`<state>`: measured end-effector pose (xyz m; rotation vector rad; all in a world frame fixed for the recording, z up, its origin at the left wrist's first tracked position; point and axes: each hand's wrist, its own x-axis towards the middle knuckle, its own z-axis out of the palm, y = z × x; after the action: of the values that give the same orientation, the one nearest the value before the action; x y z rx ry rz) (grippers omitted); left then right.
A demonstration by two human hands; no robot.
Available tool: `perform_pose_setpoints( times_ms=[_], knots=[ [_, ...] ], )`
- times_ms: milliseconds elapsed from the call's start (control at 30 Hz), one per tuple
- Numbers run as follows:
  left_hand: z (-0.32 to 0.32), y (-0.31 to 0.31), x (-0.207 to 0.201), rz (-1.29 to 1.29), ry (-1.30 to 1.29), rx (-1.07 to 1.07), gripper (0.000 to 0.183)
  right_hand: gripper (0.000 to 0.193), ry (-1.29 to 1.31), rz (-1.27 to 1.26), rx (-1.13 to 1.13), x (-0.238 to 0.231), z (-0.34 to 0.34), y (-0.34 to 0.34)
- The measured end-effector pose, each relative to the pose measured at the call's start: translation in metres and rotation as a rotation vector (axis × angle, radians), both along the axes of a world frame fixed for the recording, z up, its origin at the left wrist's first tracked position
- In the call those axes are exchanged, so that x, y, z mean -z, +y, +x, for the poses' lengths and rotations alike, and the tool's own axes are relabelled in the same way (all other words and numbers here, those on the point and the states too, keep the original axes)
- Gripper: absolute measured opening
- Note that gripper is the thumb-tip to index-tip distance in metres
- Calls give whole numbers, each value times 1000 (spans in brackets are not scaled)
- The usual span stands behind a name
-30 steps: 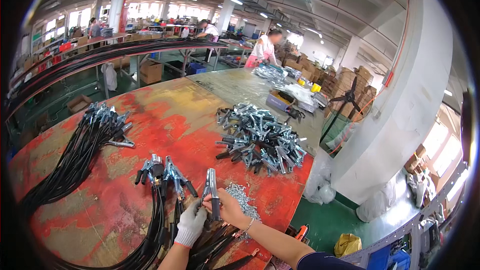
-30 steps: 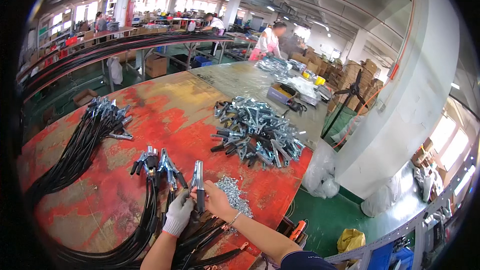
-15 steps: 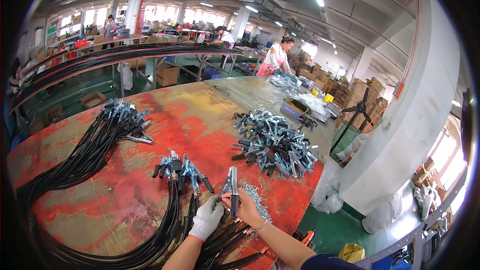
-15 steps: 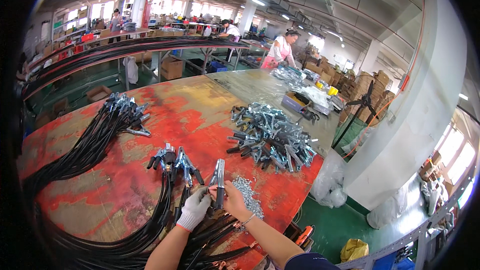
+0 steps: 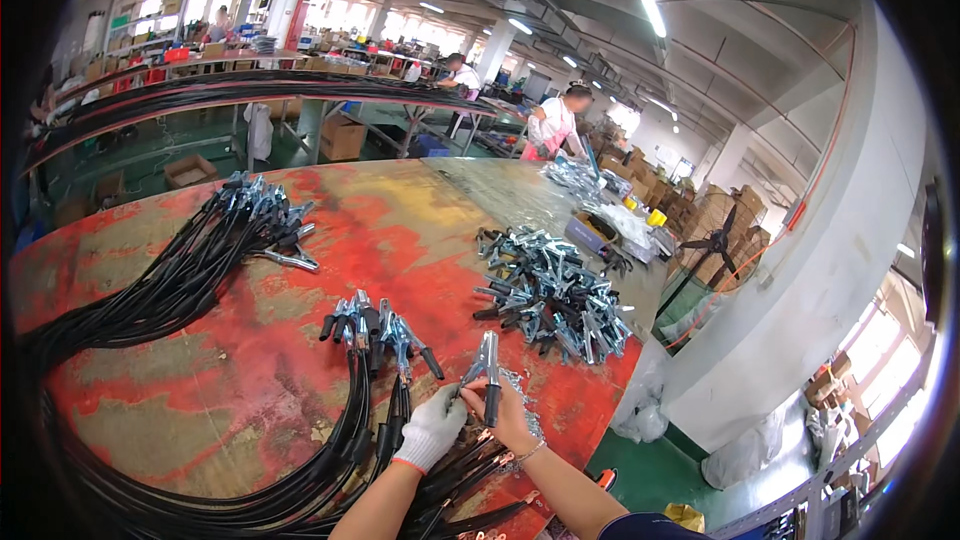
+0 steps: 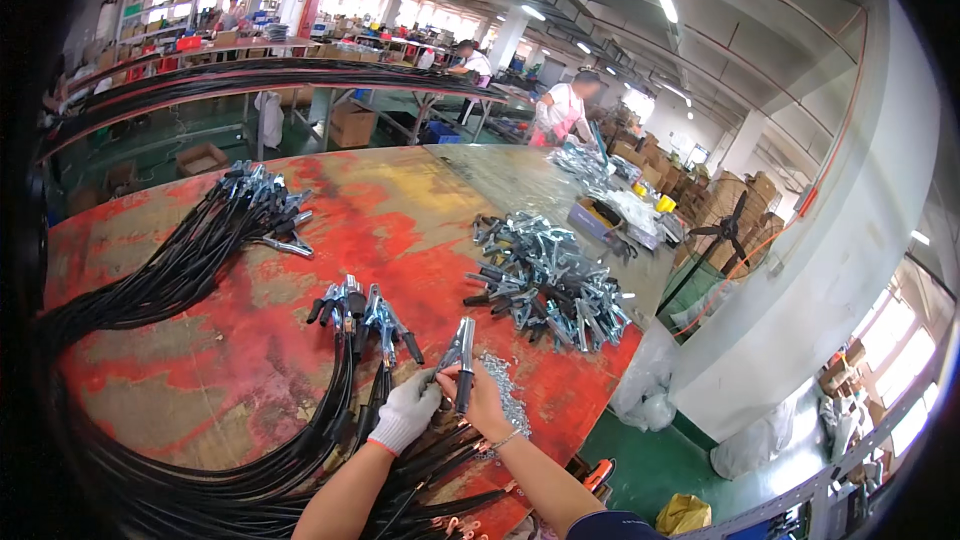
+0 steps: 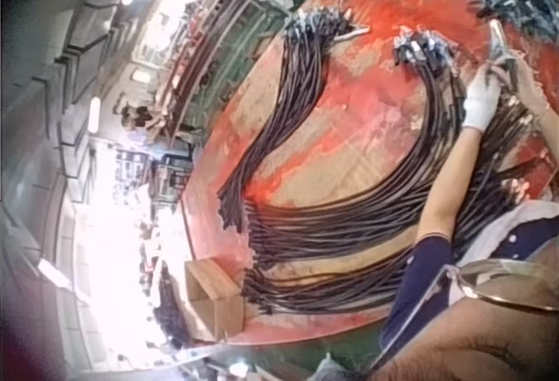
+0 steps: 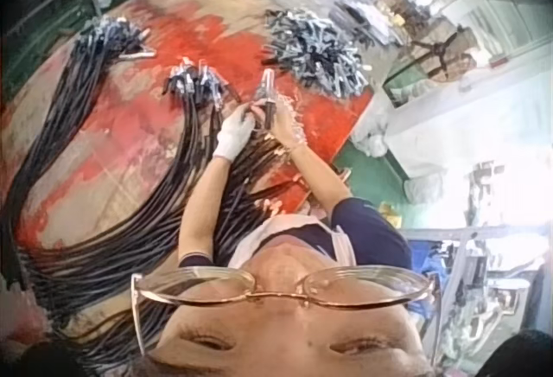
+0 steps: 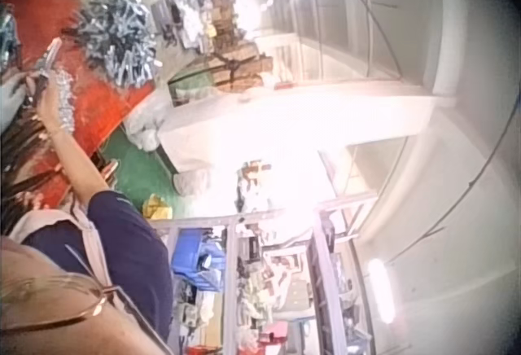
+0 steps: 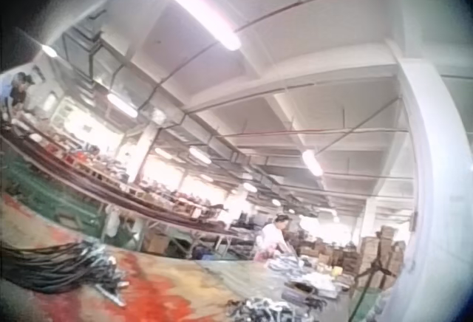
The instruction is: Assembling metal clamps onto the ends of black electrical cables at a factory workbench.
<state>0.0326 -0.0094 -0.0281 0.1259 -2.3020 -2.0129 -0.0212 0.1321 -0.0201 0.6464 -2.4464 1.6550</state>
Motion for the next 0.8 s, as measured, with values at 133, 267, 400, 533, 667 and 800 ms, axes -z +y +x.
perform_pose_setpoints(
  times_ms=[133,267,400,533,667,800],
  knots=[
    [-1,3,20,68,78,-17,34,12,-54,-55,-37,-1,6,-4],
    [-10,-4,21,23,183,-53,36,23,-133,-75,-131,-16,-3,2],
    [-13,2,7,76,-13,-26,41,33,421,380,-113,-5,-26,38],
    [-9,-4,15,150,-103,-34,41,43,361,371,-241,-14,-23,22],
    [-1,-3,-12,256,-195,-48,38,43,316,280,-322,-9,-32,31],
    [0,-3,-19,239,-214,-103,41,30,400,377,-411,-17,-40,32]
  ],
)
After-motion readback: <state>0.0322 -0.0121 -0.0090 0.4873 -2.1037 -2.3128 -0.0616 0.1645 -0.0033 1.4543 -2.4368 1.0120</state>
